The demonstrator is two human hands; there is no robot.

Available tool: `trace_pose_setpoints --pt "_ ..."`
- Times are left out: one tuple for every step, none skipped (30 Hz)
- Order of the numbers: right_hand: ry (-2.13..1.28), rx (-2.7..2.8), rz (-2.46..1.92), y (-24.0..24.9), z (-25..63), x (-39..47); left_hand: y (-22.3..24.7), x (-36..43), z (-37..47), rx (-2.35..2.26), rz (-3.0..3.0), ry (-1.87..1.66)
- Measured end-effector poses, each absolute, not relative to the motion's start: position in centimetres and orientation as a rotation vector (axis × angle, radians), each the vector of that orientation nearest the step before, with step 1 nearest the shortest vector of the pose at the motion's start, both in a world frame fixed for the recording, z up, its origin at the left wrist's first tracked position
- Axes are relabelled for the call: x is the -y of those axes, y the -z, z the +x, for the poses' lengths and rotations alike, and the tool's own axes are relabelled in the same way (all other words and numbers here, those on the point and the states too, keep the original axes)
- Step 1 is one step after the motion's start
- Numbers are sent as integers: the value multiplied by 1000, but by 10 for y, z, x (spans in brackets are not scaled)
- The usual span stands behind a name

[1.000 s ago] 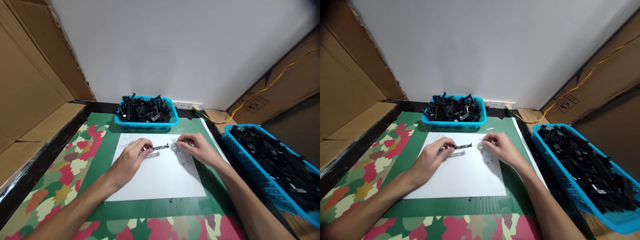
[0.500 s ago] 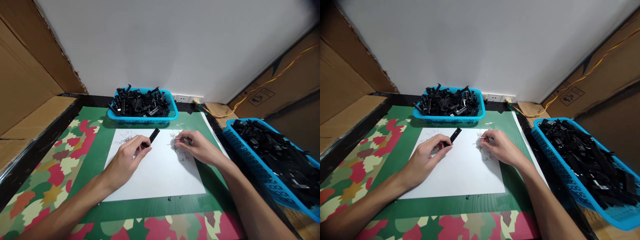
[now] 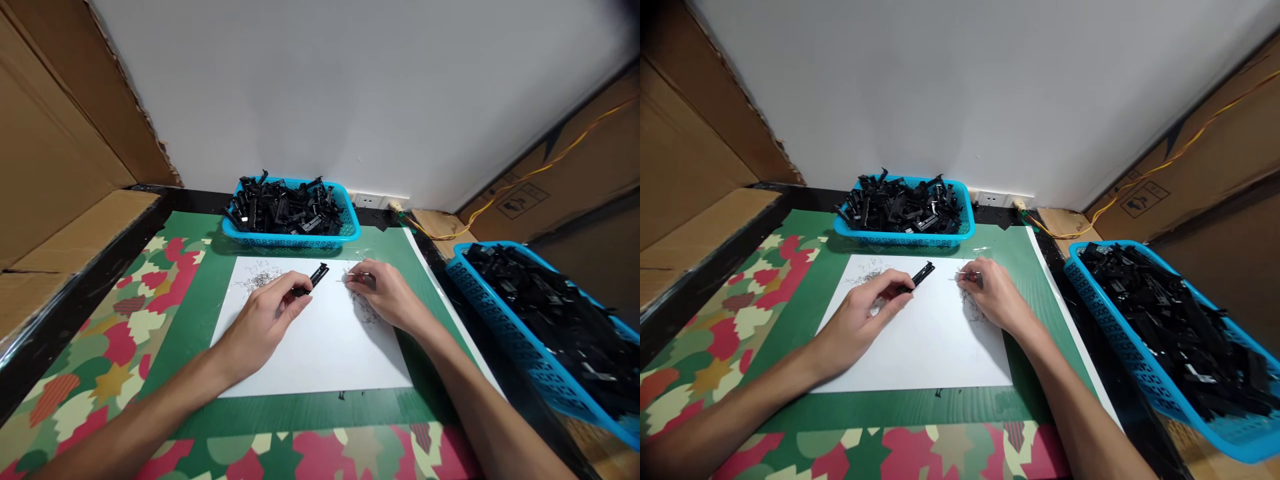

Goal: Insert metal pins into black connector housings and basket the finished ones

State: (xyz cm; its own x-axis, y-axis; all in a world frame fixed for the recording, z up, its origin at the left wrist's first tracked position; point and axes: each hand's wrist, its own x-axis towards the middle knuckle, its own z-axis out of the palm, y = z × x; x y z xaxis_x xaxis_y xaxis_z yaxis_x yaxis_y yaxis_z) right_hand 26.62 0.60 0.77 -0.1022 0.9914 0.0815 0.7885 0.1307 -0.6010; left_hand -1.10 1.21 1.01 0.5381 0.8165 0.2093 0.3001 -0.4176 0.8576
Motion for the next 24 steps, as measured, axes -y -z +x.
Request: trace_pose_setpoints --pt "-584 1947 -1698 -8 266 -6 -10 -12 -11 -894 1976 -807" --pt "-607 1938 -1678 -10 265 -5 -10 -11 -11 -882 1978 -808" --pt "-650 1917 -1647 -11 264 -4 -10 -11 -11 -876 1972 -805" --pt "-714 1883 -1606 -12 261 -3 -9 -10 -10 -876 1957 -801" --pt "-792 1840 -1555 -13 258 -1 -9 -9 -10 -879 1937 -797" --pt "-869 1791 -1495 -15 254 1 -8 -9 -10 -884 1914 -793" --pt "-930 1741 -1430 -16 249 4 -8 -8 -9 -891 1890 -785" --pt "-971 1697 -1369 -17 243 6 -8 -7 -8 -897 1865 -778" --pt "-989 1665 -1320 -18 236 9 -8 -7 -7 -904 1839 -776" --pt "-984 1648 -1286 -20 229 12 -8 -6 -7 -909 1813 -777" --pt "-966 1649 -1267 -21 223 14 -8 -6 -6 -909 1788 -778" --pt "-940 1663 -1258 -22 218 16 -8 -6 -5 -904 1765 -776" --pt "-916 1683 -1255 -22 213 18 -8 -6 -5 -895 1745 -779" --pt "-899 1703 -1253 -23 209 19 -7 -6 -5 -882 1729 -781" --pt "-891 1716 -1249 -23 207 20 -7 -6 -5 -870 1717 -782" --pt "-891 1722 -1245 -23 205 20 -7 -6 -4 -863 1703 -780" --pt "-897 1721 -1243 -22 205 21 -6 -6 -4 -862 1690 -779" --pt "-902 1715 -1243 -22 205 21 -6 -6 -4 -864 1675 -777" --pt "-910 1709 -1243 -22 205 21 -6 -6 -4 -867 1653 -775" --pt "-915 1702 -1243 -23 206 21 -6 -6 -4 -869 1624 -771" --pt "-920 1699 -1245 -23 207 21 -7 -6 -4 -871 1590 -768" --pt "-922 1694 -1248 -24 208 21 -7 -6 -4 -869 1554 -765" --pt "-921 1685 -1251 -24 208 21 -8 -7 -4 -867 1520 -768" --pt "-918 1674 -1256 -25 209 21 -9 -7 -4 -866 1493 -774"
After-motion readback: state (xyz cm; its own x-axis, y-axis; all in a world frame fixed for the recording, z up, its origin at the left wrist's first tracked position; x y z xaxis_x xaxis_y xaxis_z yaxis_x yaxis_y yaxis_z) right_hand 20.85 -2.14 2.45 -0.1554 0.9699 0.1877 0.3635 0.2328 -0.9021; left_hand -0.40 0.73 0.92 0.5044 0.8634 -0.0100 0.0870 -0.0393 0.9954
